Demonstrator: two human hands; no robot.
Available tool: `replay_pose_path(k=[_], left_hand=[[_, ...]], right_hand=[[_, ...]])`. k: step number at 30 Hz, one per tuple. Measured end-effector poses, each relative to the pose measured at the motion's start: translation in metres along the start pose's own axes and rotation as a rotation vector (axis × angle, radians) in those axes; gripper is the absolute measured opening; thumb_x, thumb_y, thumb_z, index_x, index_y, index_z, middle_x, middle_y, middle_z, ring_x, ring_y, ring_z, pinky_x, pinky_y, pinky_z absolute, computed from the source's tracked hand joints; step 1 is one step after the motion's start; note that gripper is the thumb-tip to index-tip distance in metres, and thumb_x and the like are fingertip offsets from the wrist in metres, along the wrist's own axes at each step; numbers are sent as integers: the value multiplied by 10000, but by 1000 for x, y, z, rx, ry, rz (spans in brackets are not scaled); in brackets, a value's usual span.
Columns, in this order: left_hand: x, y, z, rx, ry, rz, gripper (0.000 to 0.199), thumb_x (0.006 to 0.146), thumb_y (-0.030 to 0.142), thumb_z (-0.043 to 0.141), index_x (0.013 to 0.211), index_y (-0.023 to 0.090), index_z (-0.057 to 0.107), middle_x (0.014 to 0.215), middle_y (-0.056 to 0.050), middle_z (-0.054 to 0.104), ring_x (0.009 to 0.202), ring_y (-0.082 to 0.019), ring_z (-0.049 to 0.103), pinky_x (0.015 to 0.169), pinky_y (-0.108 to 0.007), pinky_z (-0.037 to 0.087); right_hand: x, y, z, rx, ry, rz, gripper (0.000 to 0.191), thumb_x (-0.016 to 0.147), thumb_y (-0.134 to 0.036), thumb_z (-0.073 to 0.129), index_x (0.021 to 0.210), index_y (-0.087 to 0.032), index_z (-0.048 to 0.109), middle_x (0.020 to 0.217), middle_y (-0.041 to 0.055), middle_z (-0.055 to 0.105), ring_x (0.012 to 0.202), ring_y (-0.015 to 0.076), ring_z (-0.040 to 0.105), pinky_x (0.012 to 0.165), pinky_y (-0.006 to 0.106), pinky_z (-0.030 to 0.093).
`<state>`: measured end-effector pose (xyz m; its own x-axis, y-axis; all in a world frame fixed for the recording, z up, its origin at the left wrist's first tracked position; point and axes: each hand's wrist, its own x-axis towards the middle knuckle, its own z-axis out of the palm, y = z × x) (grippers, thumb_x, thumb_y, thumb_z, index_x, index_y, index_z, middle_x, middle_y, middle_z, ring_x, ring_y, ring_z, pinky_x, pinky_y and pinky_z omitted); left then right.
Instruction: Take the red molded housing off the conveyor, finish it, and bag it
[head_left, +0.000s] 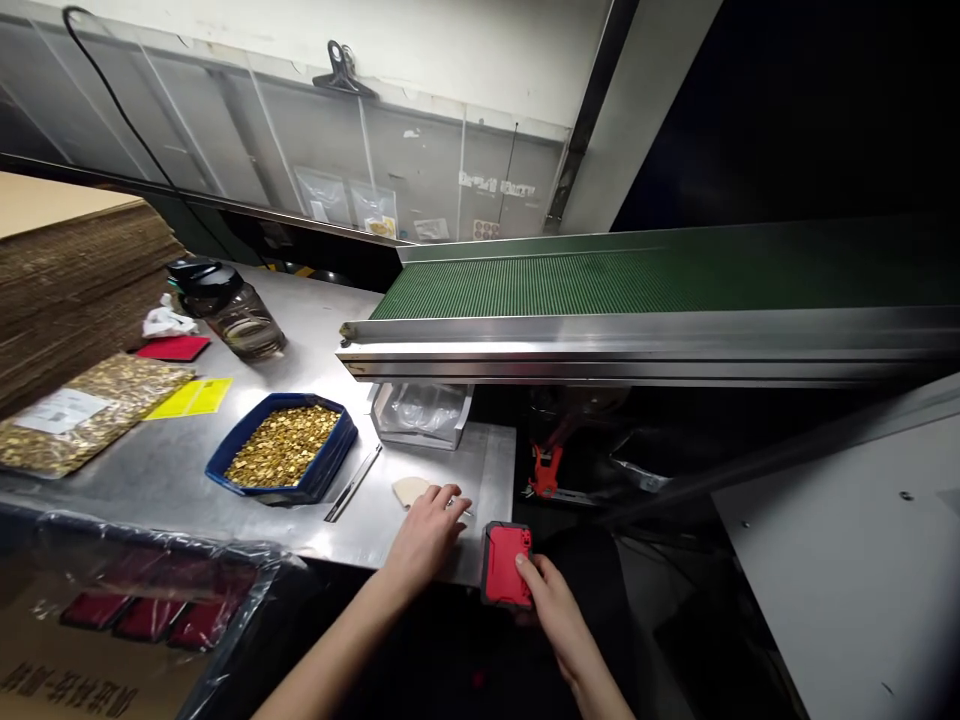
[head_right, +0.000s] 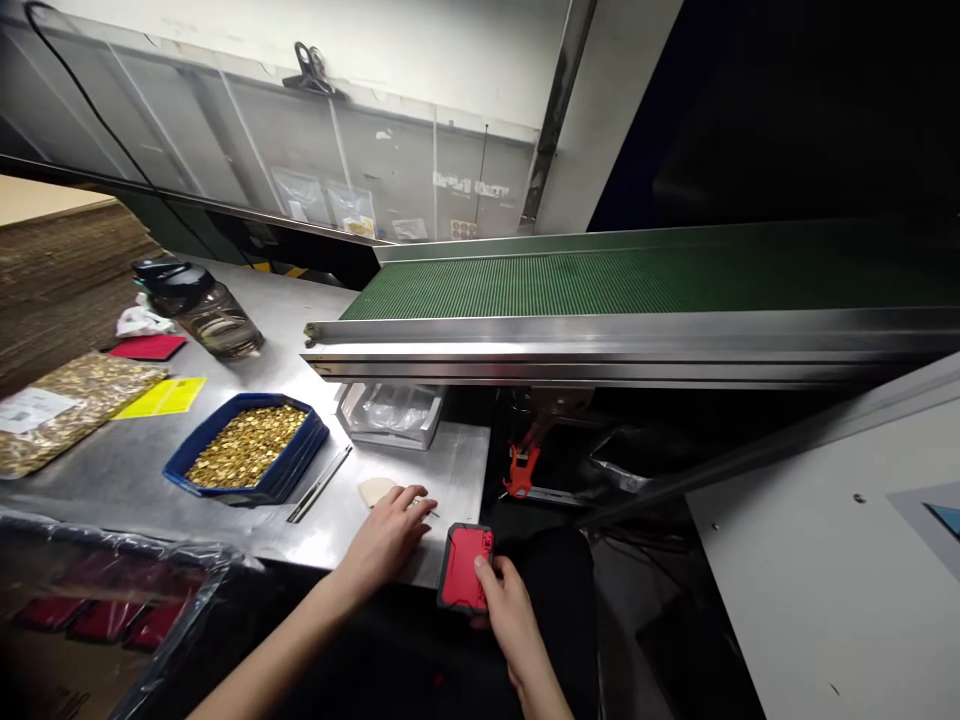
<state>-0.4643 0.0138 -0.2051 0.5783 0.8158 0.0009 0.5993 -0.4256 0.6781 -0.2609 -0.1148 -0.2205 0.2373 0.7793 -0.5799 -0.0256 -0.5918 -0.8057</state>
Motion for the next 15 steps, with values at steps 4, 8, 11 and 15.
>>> replay_pose_path(k=[4, 8, 11, 15], left_hand=[[35, -16, -17, 151, -87, 59, 96, 964, 115, 645, 879, 152, 672, 963, -47, 656, 966, -256, 620, 897, -437, 520], [45, -23, -33, 229, -35, 39, 140, 986, 229, 688, 875, 147, 661, 953, -45, 657, 946, -245, 634, 892, -435, 532], [41, -25, -45, 228, 60, 10, 104, 1001, 221, 663, 930, 146, 674, 995, -61, 667, 992, -254, 637, 909, -438, 534], [50, -30, -63, 186, 210, -52, 109, 1052, 198, 573, 1044, 150, 671, 1044, -67, 679, 1011, -241, 656, 920, -425, 551]], right_hand=[[8, -10, 4, -222, 27, -65, 537, 901, -708, 474, 1047, -217, 633, 912, 76, 724, 821, 266, 716, 676, 352, 573], [14, -27, 16, -451, 93, -155, 415, 906, -627, 529, 903, -230, 651, 982, 101, 709, 920, 288, 704, 837, 376, 527], [20, -37, 29, -528, 109, -182, 419, 948, -612, 473, 979, -235, 654, 1001, 108, 725, 977, 305, 709, 866, 386, 514], [22, -39, 34, -540, 132, -210, 567, 970, -657, 398, 1271, -197, 534, 1120, 140, 723, 1049, 334, 698, 917, 427, 498]])
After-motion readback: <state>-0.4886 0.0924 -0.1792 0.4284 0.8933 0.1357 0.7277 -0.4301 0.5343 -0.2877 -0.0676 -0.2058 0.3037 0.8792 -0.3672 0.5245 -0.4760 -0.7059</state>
